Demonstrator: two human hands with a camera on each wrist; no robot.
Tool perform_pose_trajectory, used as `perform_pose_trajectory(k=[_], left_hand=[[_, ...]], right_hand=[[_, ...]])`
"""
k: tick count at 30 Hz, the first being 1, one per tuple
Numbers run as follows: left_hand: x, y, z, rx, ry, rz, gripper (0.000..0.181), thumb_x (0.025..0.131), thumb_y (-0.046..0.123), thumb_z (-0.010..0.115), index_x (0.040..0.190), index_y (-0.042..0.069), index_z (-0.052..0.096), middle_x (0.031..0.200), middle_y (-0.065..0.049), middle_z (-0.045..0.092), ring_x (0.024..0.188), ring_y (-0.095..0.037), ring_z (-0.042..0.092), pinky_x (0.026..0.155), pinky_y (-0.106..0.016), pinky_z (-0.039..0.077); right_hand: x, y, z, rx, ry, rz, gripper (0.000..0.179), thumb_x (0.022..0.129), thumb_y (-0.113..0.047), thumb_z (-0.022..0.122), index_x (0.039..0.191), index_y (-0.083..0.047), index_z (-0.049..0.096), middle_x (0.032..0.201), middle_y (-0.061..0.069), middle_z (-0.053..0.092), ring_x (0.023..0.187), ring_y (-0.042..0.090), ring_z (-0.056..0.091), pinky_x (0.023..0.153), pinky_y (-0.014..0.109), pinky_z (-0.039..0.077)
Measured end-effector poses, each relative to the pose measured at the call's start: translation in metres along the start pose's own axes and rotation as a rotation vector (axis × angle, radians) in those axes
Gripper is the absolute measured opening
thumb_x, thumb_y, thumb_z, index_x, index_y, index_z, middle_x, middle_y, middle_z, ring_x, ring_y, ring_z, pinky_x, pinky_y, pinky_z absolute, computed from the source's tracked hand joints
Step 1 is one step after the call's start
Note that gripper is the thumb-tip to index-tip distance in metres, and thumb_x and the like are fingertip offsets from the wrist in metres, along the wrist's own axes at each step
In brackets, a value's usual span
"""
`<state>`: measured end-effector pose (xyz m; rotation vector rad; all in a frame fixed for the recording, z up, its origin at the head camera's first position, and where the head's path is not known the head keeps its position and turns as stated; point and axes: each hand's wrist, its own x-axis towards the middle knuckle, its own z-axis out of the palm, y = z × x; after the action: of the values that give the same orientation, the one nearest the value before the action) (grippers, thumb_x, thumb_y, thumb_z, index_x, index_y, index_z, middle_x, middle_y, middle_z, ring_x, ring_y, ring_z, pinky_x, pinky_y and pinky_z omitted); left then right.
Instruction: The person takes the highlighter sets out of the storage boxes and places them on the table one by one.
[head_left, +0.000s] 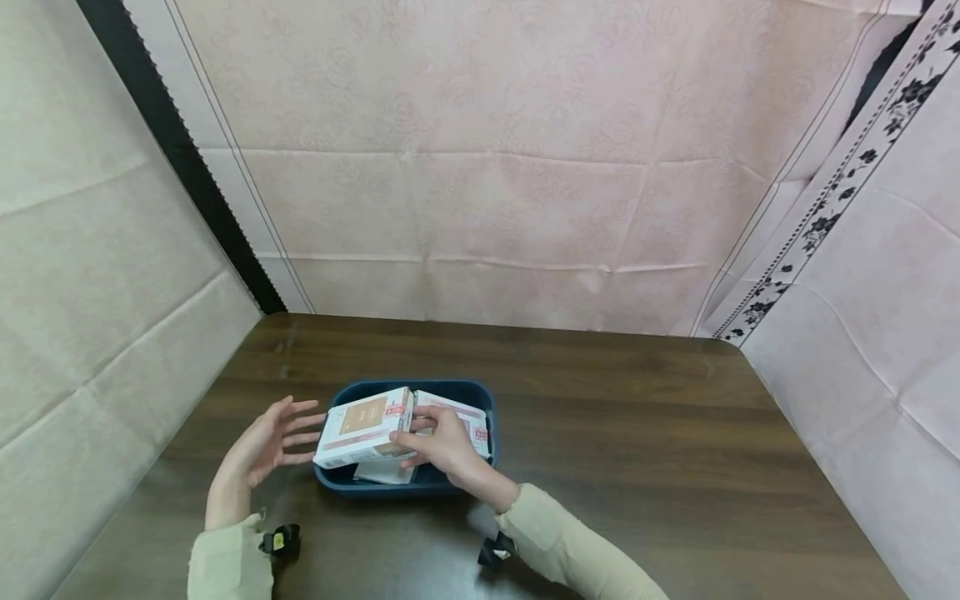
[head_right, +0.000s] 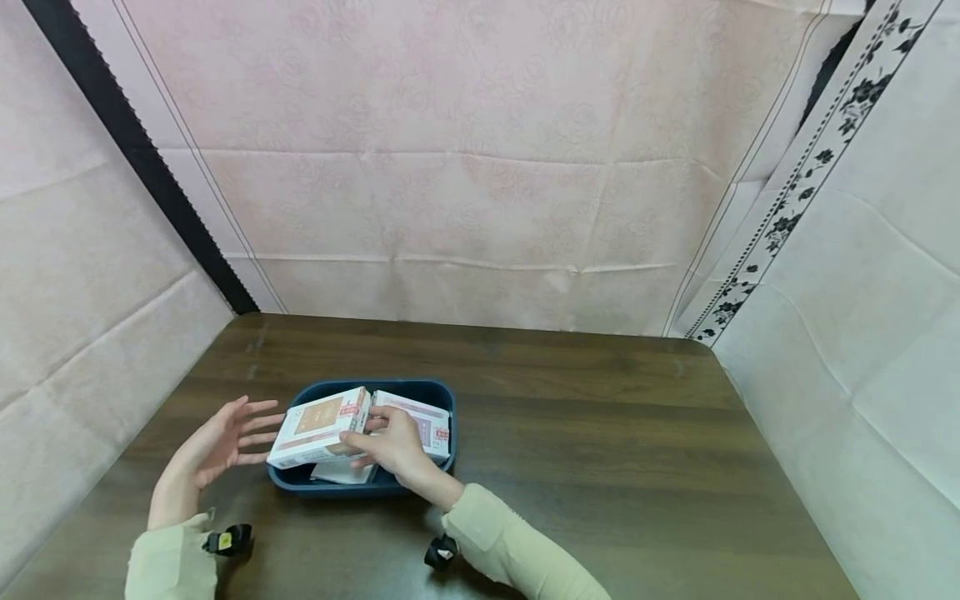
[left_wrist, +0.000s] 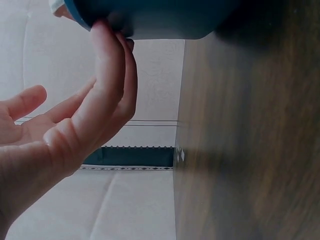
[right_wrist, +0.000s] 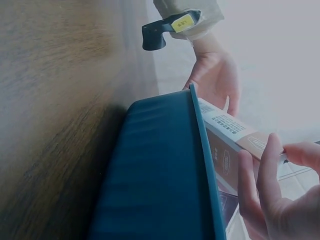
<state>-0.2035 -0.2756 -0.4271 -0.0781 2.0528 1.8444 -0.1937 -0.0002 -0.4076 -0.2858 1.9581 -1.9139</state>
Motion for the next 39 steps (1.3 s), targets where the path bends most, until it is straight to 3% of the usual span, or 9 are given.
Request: perform_pose_trajectory(k=[15,28,39], left_hand=[[0.001,0.001,0.001,0.033,-0.005,-0.005,0.078,0.092,0.058,0.015,0.142,-0.002,0.009,0.145,-0.029,0.017,0.108,-0.019,0.054,0.087,-0.043,0.048],[0.005,-0.003,-0.003,0.037,-0.008,-0.007,0.078,0.092,0.058,0.013,0.142,-0.001,0.007,0.145,-0.028,0.017,0.112,-0.023,0.053,0.088,-0.044,0.047],[0.003,0.000,-0.001,0.057,-0.005,0.006,0.078,0.092,0.058,0.013,0.142,-0.001,0.009,0.144,-0.029,0.017,0.116,-0.029,0.050,0.087,-0.044,0.047]], right_hand=[[-0.003,-0.004,-0.015,0.042,0.009,0.069,0.048,0.080,-0.009,0.066,0.123,0.002,0.047,0.104,0.015,0.059,0.073,0.016,0.065,0.066,0.033,0.054],[-0.009,-0.014,-0.037,0.003,0.005,0.048,0.045,0.082,-0.015,0.065,0.121,0.001,0.050,0.108,0.017,0.060,0.075,0.015,0.064,0.065,0.027,0.053],[-0.015,-0.012,-0.068,-0.005,0.048,0.024,0.048,0.083,-0.018,0.064,0.124,0.000,0.049,0.114,0.021,0.059,0.078,0.014,0.065,0.068,0.026,0.053]])
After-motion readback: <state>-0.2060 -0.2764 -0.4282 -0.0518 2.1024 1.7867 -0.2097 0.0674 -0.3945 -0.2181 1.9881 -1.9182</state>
